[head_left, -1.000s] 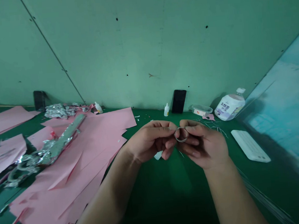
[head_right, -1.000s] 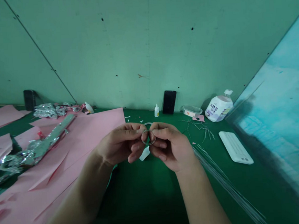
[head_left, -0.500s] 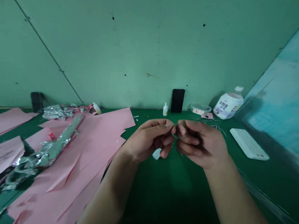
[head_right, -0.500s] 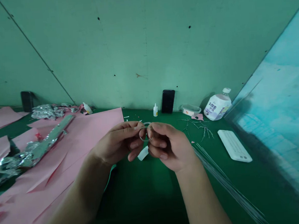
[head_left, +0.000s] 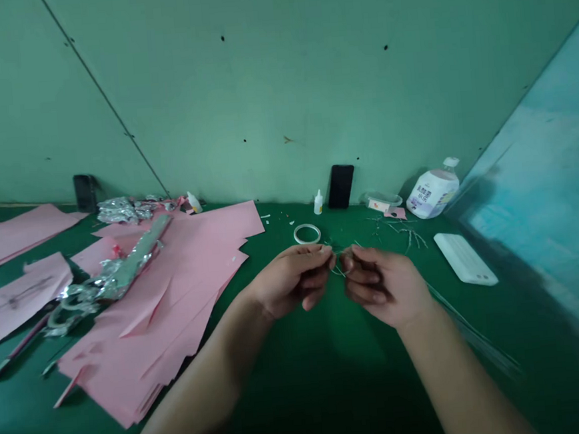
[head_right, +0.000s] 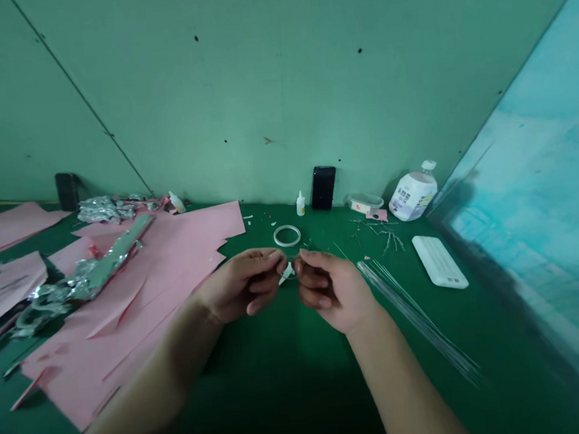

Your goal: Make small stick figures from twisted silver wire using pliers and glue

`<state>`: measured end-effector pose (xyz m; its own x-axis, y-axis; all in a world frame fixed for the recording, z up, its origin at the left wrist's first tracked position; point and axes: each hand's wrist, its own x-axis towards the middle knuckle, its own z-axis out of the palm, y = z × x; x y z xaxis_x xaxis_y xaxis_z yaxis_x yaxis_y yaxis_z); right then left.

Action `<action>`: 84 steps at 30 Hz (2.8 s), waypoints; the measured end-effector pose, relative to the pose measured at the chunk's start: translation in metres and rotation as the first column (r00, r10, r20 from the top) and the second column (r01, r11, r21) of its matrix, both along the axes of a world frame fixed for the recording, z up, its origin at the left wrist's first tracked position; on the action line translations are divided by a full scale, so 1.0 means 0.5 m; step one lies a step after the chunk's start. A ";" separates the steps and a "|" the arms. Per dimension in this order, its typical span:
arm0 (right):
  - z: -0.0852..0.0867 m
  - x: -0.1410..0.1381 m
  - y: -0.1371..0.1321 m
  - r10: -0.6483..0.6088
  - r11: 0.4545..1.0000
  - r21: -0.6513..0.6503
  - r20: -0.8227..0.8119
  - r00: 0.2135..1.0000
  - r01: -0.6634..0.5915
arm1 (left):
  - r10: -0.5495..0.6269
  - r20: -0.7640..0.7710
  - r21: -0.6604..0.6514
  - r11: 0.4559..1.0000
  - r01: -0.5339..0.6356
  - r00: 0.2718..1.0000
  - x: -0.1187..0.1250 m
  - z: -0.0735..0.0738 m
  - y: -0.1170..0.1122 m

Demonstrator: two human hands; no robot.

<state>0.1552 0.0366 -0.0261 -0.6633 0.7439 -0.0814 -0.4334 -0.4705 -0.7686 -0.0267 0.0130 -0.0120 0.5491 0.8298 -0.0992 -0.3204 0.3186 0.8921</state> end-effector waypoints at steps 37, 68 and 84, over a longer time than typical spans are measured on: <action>-0.245 0.002 -0.038 -0.727 0.355 0.931 0.220 0.651 0.083 | 0.207 0.261 -0.332 0.936 -0.113 0.943 0.051 -0.255 -0.044; -0.244 0.008 -0.053 -0.836 0.248 0.968 0.192 0.514 0.040 | 0.474 0.308 -0.436 0.841 -0.321 0.825 0.056 -0.263 -0.041; -0.240 0.013 -0.049 -0.794 0.294 0.949 0.178 0.582 0.111 | 0.391 0.126 -0.427 0.851 -0.306 0.912 0.049 -0.257 -0.038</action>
<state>0.1618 0.0119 -0.1461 -0.2379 0.7888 0.5667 0.3152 0.6146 -0.7231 -0.0020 -0.0059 -0.1406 0.2740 0.8862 -0.3736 -0.6345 0.4585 0.6223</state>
